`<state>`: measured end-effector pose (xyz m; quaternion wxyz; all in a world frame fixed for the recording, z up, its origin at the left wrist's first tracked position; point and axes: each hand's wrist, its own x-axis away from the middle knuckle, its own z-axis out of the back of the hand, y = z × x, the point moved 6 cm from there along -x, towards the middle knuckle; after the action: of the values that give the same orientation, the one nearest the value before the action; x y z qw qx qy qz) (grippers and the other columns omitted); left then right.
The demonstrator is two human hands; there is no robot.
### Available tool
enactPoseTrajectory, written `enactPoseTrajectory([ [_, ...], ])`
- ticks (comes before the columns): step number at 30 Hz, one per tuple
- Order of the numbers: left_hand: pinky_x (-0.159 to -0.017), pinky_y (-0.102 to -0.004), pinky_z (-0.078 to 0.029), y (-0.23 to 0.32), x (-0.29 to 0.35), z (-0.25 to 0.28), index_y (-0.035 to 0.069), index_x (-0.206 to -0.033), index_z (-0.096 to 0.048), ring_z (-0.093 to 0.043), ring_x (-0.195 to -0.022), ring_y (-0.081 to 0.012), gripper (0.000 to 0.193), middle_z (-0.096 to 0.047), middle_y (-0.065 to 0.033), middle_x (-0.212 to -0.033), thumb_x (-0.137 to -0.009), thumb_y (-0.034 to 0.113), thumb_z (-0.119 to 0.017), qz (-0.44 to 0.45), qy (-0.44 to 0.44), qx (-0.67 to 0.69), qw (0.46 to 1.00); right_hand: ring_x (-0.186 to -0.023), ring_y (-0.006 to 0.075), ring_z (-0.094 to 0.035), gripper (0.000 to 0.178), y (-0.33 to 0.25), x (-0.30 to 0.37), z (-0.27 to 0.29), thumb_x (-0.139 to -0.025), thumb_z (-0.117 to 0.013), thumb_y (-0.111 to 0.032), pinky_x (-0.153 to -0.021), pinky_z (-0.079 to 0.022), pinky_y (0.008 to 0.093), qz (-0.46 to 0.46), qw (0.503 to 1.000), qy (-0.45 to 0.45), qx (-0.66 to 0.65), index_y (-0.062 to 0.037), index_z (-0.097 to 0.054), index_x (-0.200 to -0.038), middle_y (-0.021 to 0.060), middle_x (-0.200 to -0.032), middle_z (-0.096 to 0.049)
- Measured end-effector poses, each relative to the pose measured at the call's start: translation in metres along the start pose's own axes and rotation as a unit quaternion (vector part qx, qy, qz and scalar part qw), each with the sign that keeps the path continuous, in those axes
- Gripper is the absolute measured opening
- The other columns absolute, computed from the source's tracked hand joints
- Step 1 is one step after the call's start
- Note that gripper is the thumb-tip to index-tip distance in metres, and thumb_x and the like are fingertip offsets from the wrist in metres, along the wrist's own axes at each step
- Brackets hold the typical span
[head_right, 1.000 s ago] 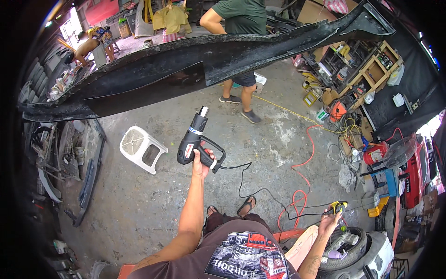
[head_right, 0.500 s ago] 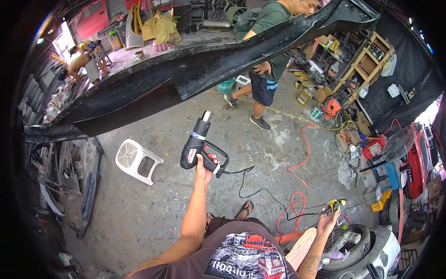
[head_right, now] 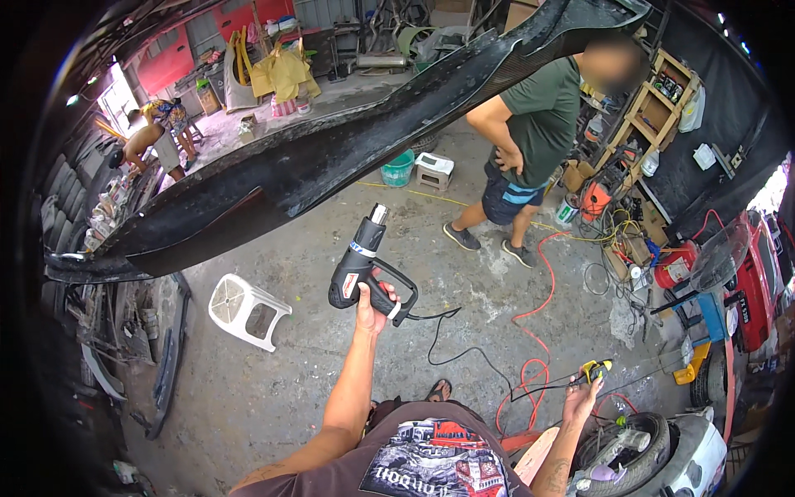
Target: The person heats a black car part with a heat gun and then monitors as another person paints a car part with a spray gun.
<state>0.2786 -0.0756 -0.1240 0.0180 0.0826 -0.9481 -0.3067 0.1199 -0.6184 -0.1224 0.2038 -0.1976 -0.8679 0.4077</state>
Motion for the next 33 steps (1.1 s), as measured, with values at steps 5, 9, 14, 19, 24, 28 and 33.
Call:
enactPoseTrajectory([
  [5, -0.073, -0.0401, -0.053, -0.015, -0.021, -0.026, 0.007, -0.133, -0.041, -0.061, -0.074, -0.0189, 0.078, -0.062, -0.0093, -0.085, -0.079, 0.059, -0.064, -0.013, -0.002, -0.010, 1.000, -0.081, 0.0217, -0.061, 0.047, 0.002, -0.022, 0.005, -0.093, -0.057, -0.042, -0.058, -0.050, 0.0243, -0.017, 1.000, 0.002, -0.011, -0.0272, -0.037, -0.133, 0.0110, -0.119, -0.055],
  [9, -0.074, -0.0404, -0.053, -0.019, -0.032, -0.045, 0.007, -0.133, -0.040, -0.061, -0.074, -0.0192, 0.079, -0.062, -0.0095, -0.085, -0.079, 0.059, -0.064, -0.023, -0.006, 0.004, 1.000, -0.081, 0.0221, -0.061, 0.046, 0.011, -0.037, 0.005, -0.093, -0.057, -0.042, -0.058, -0.051, 0.0244, -0.034, 0.999, -0.004, -0.019, -0.0274, -0.038, -0.132, 0.0109, -0.119, -0.055],
  [14, -0.075, -0.0422, -0.052, -0.005, -0.009, -0.031, 0.011, -0.133, -0.041, -0.061, -0.075, -0.0215, 0.070, -0.061, -0.0098, -0.085, -0.085, 0.060, -0.055, -0.034, -0.015, -0.011, 0.999, -0.091, 0.0199, -0.059, 0.045, 0.034, -0.048, 0.007, -0.093, -0.057, -0.041, -0.067, -0.049, 0.0253, -0.049, 0.998, -0.024, -0.007, -0.0252, -0.040, -0.131, 0.0092, -0.121, -0.054],
  [19, -0.073, -0.0432, -0.052, 0.030, 0.046, 0.017, 0.011, -0.132, -0.042, -0.062, -0.077, -0.0230, 0.071, -0.063, -0.0126, -0.088, -0.083, 0.059, -0.058, -0.057, 0.030, -0.022, 0.998, -0.104, 0.0164, -0.054, 0.045, 0.058, -0.053, -0.001, -0.093, -0.057, -0.042, -0.077, -0.046, 0.0266, -0.063, 0.996, -0.064, 0.015, -0.0214, -0.042, -0.130, 0.0067, -0.123, -0.053],
  [24, -0.074, -0.0414, -0.053, 0.089, 0.097, 0.069, 0.005, -0.134, -0.039, -0.062, -0.076, -0.0220, 0.075, -0.064, -0.0129, -0.087, -0.084, 0.056, -0.061, -0.123, 0.103, -0.019, 0.987, -0.097, 0.0156, -0.055, 0.045, 0.081, -0.035, -0.036, -0.094, -0.056, -0.042, -0.075, -0.047, 0.0263, -0.117, 0.989, -0.084, 0.023, -0.0201, -0.042, -0.131, 0.0060, -0.122, -0.053],
  [28, -0.073, -0.0413, -0.053, 0.137, 0.125, 0.101, 0.006, -0.133, -0.039, -0.061, -0.074, -0.0209, 0.077, -0.062, -0.0108, -0.085, -0.083, 0.059, -0.060, -0.143, 0.139, -0.049, 0.979, -0.088, 0.0146, -0.054, 0.042, 0.096, -0.003, -0.061, -0.094, -0.056, -0.041, -0.073, -0.047, 0.0255, -0.090, 0.994, -0.057, 0.012, -0.0203, -0.043, -0.129, 0.0051, -0.117, -0.056],
  [33, -0.074, -0.0413, -0.053, 0.185, 0.149, 0.128, 0.008, -0.134, -0.037, -0.060, -0.075, -0.0205, 0.075, -0.060, -0.0093, -0.084, -0.084, 0.060, -0.057, -0.165, 0.150, -0.070, 0.972, -0.090, 0.0147, -0.055, 0.039, 0.114, 0.024, -0.064, -0.094, -0.056, -0.041, -0.070, -0.046, 0.0234, -0.131, 0.979, -0.158, 0.004, -0.0203, -0.047, -0.126, 0.0038, -0.114, -0.056],
])
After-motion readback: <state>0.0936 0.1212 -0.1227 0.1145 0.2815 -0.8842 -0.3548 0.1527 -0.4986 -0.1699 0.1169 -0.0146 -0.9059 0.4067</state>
